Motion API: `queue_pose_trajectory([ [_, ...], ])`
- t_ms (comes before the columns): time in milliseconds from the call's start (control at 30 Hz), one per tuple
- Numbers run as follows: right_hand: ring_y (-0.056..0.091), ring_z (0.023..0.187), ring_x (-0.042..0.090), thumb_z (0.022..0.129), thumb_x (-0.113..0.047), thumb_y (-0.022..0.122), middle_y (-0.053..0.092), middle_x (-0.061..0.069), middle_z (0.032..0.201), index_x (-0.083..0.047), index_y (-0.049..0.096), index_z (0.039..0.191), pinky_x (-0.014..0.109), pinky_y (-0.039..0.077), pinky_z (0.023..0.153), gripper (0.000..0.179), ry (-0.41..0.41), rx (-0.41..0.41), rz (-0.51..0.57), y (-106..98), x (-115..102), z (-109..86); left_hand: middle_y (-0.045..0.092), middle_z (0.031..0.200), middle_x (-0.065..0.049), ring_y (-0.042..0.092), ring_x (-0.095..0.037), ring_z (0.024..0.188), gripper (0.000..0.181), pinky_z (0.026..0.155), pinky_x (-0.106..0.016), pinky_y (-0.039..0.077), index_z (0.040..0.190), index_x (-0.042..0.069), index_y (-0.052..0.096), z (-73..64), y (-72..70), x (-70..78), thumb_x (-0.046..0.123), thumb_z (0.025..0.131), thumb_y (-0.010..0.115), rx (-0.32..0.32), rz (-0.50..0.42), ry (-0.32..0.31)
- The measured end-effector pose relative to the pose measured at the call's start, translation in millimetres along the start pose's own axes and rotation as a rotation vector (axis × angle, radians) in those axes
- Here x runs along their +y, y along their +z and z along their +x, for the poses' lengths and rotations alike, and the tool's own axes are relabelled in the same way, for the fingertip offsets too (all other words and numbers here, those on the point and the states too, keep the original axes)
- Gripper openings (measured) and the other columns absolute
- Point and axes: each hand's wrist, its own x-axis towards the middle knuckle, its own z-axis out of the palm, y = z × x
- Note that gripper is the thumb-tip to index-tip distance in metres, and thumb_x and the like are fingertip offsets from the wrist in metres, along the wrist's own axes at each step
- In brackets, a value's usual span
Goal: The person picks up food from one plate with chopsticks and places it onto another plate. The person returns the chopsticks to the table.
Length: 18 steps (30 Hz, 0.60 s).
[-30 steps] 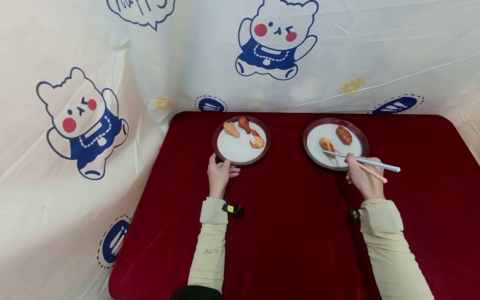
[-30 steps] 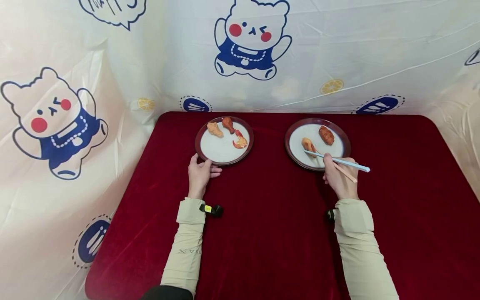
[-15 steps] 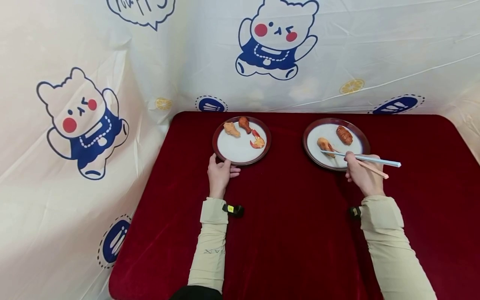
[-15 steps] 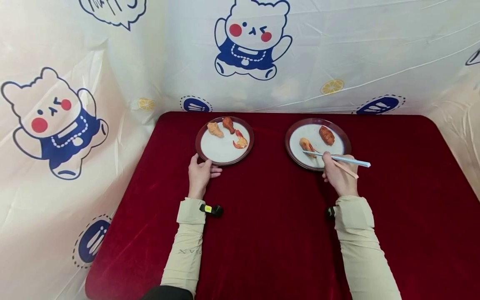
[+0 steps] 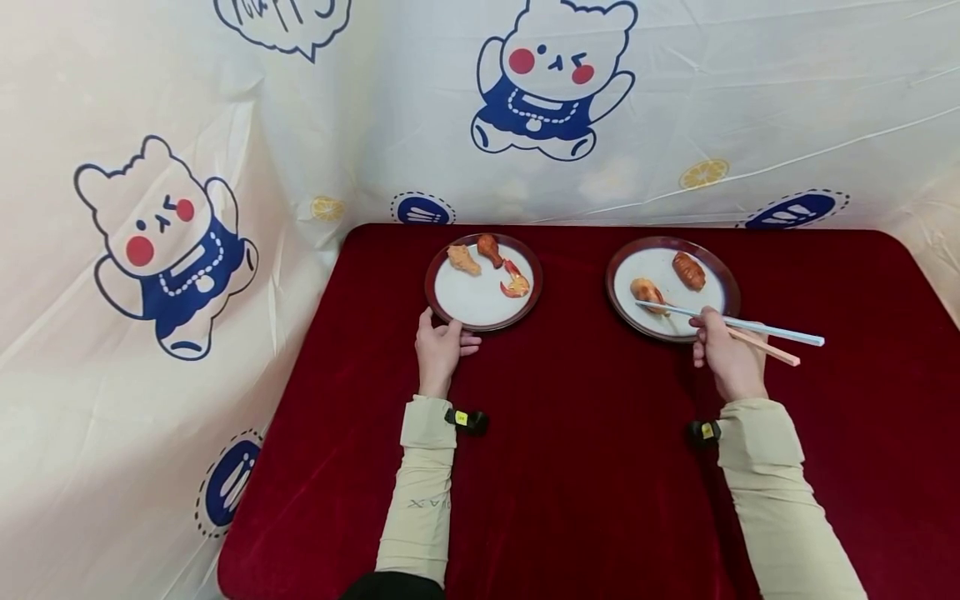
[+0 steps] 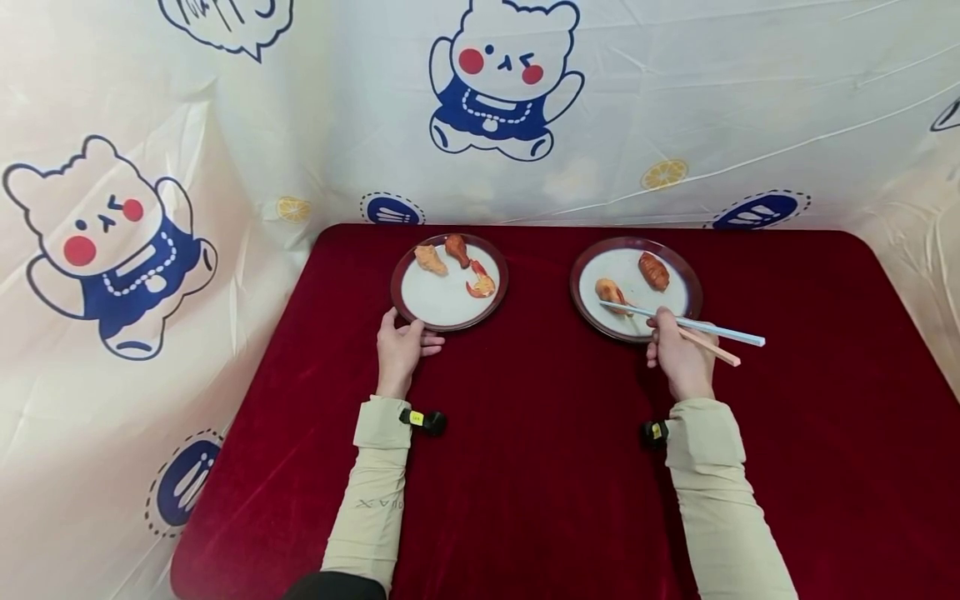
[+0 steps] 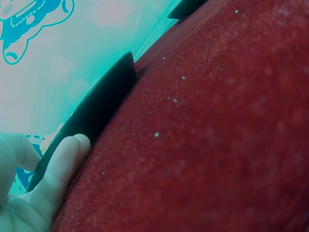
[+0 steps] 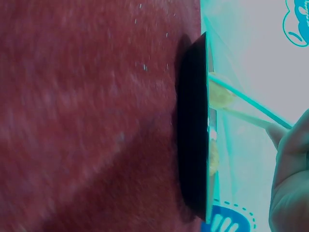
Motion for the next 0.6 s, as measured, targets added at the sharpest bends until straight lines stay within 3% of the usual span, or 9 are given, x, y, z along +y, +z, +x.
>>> queue_pose_trajectory([
  [200,0.046,0.04,0.004,0.096,-0.023,0.056,0.05,-0.004,0.053,-0.007,0.067,0.075,0.018,0.04,0.031,0.029,0.062,0.052,0.171,1.0,4.0,2.0,0.068,0.093,-0.02,0.073,-0.02,0.065,0.072,0.063,-0.034,0.064,0.156,0.015,0.013,0.1,0.5,0.2,0.017,0.096,0.053,0.003,0.001,-0.003],
  [367,0.045,0.039,0.005,0.095,-0.021,0.055,0.049,-0.004,0.052,-0.007,0.068,0.073,0.018,0.038,0.03,0.029,0.086,0.074,0.211,0.9,4.4,2.6,0.068,0.092,-0.02,0.073,-0.02,0.065,0.072,0.063,-0.034,0.064,0.156,0.014,0.013,-0.4,0.8,0.3,0.017,0.096,0.052,0.006,0.0,-0.001],
  [600,0.043,0.041,0.005,0.097,-0.019,0.051,0.05,-0.004,0.053,-0.005,0.066,0.077,0.017,0.036,0.033,0.028,0.129,0.047,0.294,-1.9,2.3,1.0,0.068,0.093,-0.021,0.073,-0.021,0.067,0.071,0.063,-0.033,0.064,0.156,0.015,0.014,0.1,0.9,0.0,0.017,0.096,0.053,0.002,0.002,-0.002],
])
